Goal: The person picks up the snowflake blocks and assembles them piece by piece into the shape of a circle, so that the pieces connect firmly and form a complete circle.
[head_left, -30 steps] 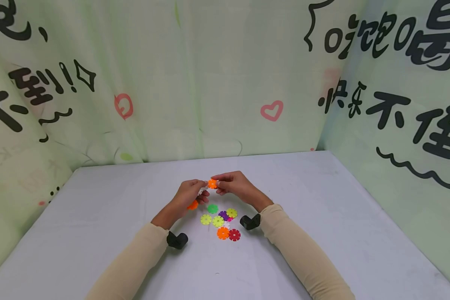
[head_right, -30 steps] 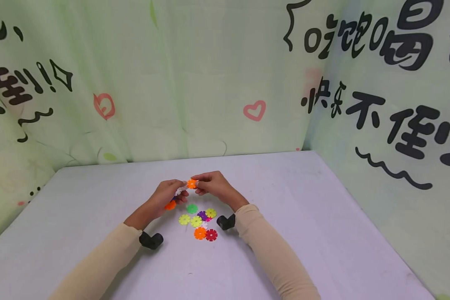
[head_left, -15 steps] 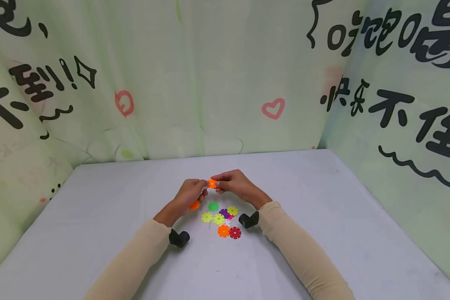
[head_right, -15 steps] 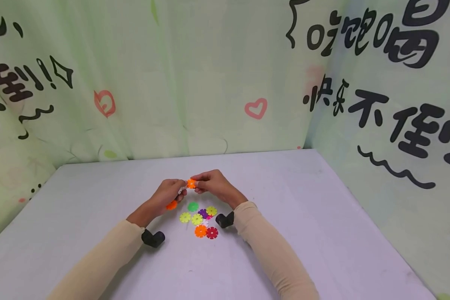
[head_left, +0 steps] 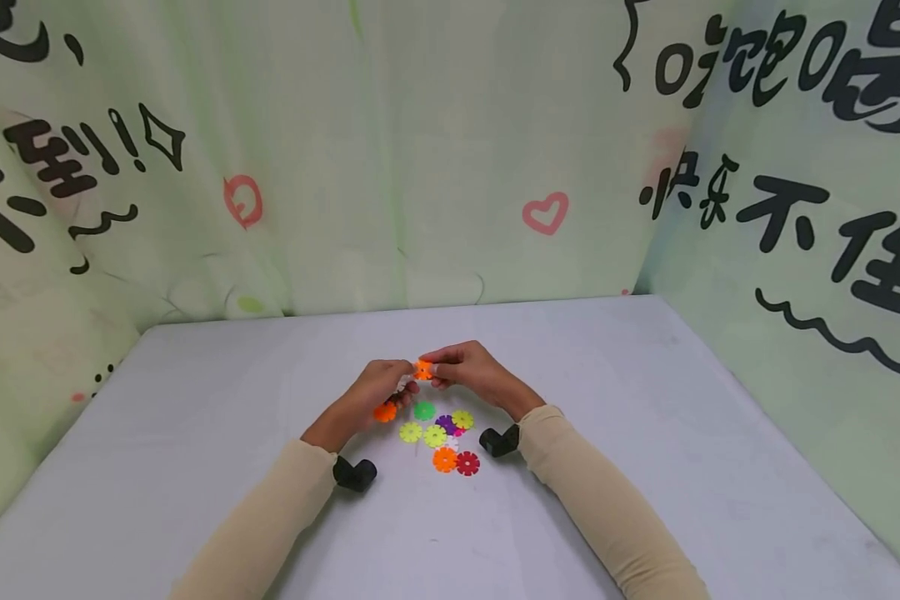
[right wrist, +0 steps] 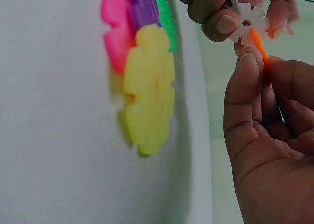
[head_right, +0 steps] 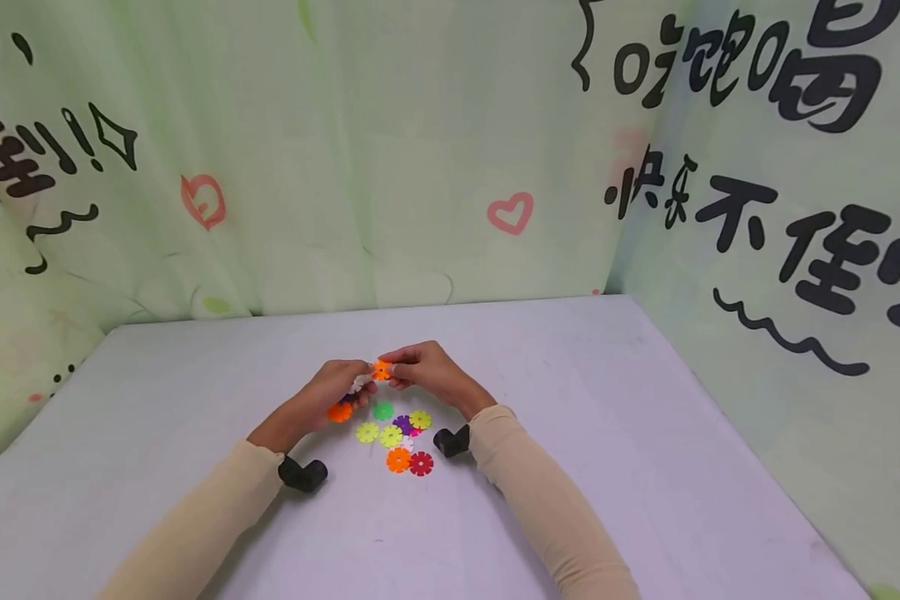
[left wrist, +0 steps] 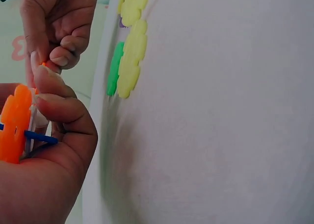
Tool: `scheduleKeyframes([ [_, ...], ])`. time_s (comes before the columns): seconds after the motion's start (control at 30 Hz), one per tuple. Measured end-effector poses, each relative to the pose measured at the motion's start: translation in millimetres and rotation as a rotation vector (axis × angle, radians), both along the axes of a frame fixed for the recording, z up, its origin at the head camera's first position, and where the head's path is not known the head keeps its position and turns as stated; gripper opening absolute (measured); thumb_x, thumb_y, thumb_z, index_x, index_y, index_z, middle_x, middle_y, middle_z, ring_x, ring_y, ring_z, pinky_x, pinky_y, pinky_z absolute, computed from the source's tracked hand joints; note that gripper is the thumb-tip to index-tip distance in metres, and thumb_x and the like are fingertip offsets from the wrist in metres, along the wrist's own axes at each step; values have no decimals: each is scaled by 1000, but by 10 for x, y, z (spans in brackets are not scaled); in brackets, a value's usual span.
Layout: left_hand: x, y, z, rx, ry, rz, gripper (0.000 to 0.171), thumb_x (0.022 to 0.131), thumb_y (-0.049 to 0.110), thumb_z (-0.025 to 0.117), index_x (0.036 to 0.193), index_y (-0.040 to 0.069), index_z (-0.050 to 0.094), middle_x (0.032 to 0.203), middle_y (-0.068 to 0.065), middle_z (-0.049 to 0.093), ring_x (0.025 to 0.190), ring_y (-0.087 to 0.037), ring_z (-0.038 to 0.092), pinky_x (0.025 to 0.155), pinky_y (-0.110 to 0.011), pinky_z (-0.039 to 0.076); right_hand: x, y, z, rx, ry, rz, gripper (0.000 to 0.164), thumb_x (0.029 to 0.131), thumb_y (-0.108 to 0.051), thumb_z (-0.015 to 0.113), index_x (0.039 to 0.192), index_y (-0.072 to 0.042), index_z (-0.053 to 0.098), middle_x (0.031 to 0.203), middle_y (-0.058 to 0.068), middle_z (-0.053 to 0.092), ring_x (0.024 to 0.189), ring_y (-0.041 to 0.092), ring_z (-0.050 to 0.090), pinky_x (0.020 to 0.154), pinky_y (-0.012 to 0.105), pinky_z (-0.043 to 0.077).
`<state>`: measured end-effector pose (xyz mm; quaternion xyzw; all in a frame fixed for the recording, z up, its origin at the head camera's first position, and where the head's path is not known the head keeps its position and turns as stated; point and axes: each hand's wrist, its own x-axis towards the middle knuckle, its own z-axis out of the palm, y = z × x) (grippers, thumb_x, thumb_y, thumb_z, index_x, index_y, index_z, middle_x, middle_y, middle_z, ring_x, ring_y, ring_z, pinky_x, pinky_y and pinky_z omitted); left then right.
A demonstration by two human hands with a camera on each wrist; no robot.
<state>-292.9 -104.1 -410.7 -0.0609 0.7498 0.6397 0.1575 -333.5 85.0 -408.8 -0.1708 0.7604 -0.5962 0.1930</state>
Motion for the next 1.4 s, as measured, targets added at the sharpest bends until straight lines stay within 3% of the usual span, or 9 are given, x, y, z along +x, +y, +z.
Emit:
scheduleKeyframes([
  [0.17, 1, -38, 22, -22, 34, -15, 34, 98, 27, 57, 116, 0, 64, 93, -11, 66, 66, -18, 56, 60, -23, 48, 22, 18, -19, 12, 8, -8, 29, 97, -8, 58, 124, -1, 64, 99, 11, 69, 81, 24, 66, 81, 32, 54],
  [0.27, -3, -49, 29, 2, 29, 19, 34, 97, 27, 58, 115, 0, 65, 96, -12, 67, 68, -18, 58, 63, -24, 49, 30, 47, -21, 35, 22, 9, 29, 97, -11, 58, 124, 0, 63, 99, 12, 68, 83, 25, 65, 82, 33, 54],
  [0.57, -2, -91, 22, 58, 27, 87, 34, 95, 26, 51, 114, 0, 63, 102, -12, 67, 72, -19, 61, 67, -25, 49, 12, 328, 71, 272, 90, 157, 21, 93, -16, 64, 110, -8, 72, 99, 3, 70, 92, 21, 65, 87, 34, 50],
  [0.77, 25, -97, 36, 168, 41, 143, 26, 93, 19, 53, 109, 1, 62, 105, -18, 63, 66, -18, 59, 63, -24, 50, 98, 430, 168, 364, 132, 224, 16, 92, -9, 64, 104, -9, 74, 100, 1, 71, 94, 19, 60, 87, 34, 47],
  [0.9, 61, -99, 51, 228, 50, 167, 26, 91, 16, 50, 111, 1, 60, 99, -19, 60, 57, -15, 51, 55, -22, 47, 165, 452, 202, 384, 142, 255, 17, 91, -7, 64, 106, -6, 73, 101, 2, 70, 92, 19, 60, 85, 33, 49],
  [1.13, 94, -125, 37, 208, 19, 153, 28, 93, 19, 48, 114, 5, 60, 82, -7, 56, 49, -13, 40, 43, -20, 34, 220, 514, 156, 405, 116, 259, 20, 89, -7, 67, 108, -7, 72, 100, 0, 69, 91, 18, 61, 81, 32, 51],
  [1.4, 113, -117, 21, 136, 24, 128, 34, 98, 36, 57, 107, 3, 62, 81, -8, 53, 50, -12, 40, 43, -21, 32, 284, 493, 97, 401, 153, 242, 22, 88, -3, 68, 109, -6, 72, 100, 0, 68, 91, 18, 61, 80, 30, 52],
])
